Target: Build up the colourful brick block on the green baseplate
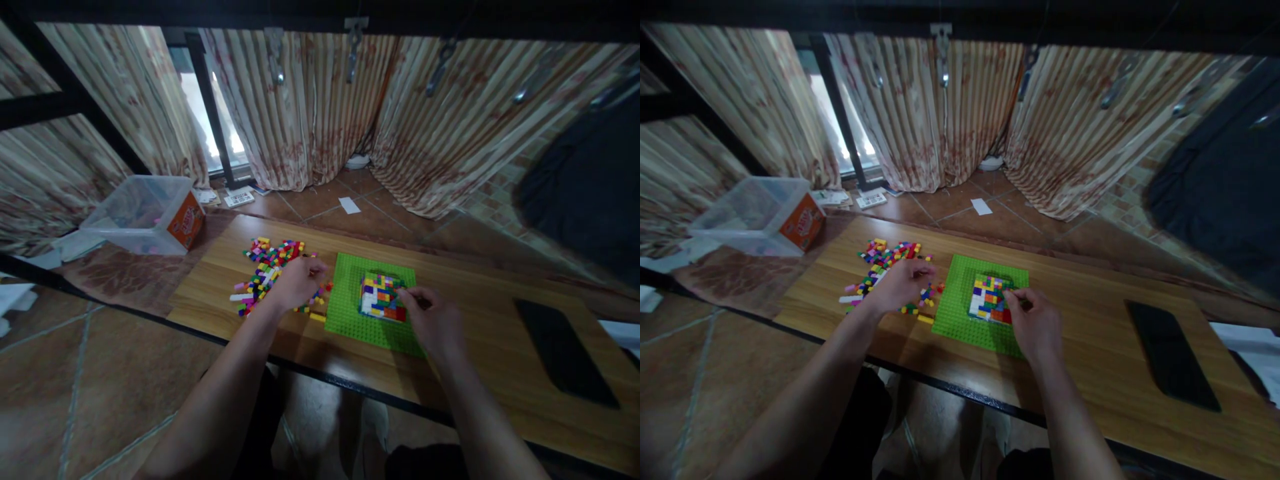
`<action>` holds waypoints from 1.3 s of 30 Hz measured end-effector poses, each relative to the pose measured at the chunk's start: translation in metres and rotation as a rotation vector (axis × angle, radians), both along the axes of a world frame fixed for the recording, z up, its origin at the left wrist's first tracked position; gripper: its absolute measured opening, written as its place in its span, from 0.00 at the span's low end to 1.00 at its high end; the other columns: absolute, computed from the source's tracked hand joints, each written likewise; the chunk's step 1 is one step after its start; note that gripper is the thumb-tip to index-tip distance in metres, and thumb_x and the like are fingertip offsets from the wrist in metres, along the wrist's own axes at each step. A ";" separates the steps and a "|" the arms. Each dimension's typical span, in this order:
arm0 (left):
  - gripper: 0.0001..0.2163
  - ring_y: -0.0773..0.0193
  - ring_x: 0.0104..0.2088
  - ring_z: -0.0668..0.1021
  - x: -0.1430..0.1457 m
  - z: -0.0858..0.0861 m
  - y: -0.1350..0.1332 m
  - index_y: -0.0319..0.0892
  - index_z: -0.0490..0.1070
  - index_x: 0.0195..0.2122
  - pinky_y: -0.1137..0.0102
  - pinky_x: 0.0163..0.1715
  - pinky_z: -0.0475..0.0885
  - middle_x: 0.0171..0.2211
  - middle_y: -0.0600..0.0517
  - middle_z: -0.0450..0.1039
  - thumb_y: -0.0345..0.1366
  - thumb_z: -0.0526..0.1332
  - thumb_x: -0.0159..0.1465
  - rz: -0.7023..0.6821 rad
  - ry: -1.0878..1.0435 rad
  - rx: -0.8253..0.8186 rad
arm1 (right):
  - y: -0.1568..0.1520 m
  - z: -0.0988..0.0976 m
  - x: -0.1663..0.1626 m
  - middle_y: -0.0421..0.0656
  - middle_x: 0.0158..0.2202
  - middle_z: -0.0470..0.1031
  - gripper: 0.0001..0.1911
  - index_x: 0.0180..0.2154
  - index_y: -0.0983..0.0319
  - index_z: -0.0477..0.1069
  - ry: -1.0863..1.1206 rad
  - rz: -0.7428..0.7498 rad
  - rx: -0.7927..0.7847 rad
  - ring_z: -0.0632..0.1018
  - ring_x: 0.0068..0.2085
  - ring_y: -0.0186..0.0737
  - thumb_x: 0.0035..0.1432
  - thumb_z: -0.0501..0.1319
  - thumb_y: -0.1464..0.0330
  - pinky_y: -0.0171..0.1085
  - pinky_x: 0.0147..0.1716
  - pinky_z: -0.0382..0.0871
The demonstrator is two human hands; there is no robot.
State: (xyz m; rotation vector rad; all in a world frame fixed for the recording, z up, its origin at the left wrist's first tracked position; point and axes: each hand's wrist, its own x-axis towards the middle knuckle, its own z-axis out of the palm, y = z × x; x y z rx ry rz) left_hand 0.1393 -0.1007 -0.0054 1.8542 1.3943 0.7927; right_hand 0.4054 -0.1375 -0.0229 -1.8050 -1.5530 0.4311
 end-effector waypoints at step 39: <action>0.11 0.72 0.25 0.66 0.056 0.019 -0.024 0.38 0.77 0.27 0.73 0.27 0.58 0.21 0.57 0.69 0.41 0.69 0.51 -0.162 -0.624 -0.577 | -0.023 0.024 -0.035 0.39 0.38 0.79 0.06 0.39 0.55 0.77 0.217 0.483 0.166 0.78 0.41 0.38 0.62 0.61 0.64 0.39 0.43 0.70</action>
